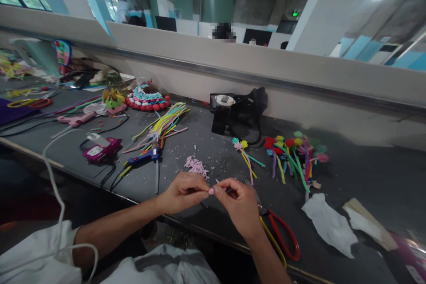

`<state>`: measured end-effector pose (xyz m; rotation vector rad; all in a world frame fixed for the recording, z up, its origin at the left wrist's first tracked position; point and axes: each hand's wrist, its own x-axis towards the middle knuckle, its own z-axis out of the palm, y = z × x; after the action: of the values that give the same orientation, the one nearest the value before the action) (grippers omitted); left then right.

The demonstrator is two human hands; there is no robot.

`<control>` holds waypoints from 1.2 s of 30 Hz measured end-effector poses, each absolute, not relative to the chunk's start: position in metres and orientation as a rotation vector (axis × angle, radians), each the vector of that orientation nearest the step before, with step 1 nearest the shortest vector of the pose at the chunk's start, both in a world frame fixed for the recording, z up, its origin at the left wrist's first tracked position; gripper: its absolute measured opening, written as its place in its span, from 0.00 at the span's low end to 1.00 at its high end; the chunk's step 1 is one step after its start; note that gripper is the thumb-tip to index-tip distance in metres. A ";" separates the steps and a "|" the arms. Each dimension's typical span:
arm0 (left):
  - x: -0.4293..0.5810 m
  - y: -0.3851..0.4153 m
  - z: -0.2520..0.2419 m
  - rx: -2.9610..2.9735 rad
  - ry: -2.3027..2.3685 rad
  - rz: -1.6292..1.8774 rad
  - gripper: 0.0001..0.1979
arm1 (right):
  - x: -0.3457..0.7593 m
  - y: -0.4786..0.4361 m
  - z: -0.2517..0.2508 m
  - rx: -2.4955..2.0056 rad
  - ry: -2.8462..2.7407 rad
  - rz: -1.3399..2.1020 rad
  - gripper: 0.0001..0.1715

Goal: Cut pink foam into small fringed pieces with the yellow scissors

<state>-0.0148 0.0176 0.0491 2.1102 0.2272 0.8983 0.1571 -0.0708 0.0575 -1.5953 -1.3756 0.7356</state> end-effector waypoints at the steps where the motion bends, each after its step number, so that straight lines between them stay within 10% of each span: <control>1: -0.015 0.017 0.049 2.043 0.282 0.904 0.10 | 0.154 -0.072 0.059 -1.594 -1.360 0.729 0.14; 15: -0.012 0.013 0.052 1.391 0.499 0.668 0.15 | 0.128 -0.084 0.066 -1.557 -1.482 0.255 0.09; 36: -0.009 0.019 0.060 2.673 0.230 0.814 0.07 | 0.156 -0.078 0.069 -1.544 -1.727 0.201 0.10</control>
<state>-0.0089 0.0193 0.0602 2.6731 0.2300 0.8136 0.1560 -0.0779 0.0687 -1.5437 -1.7268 0.2014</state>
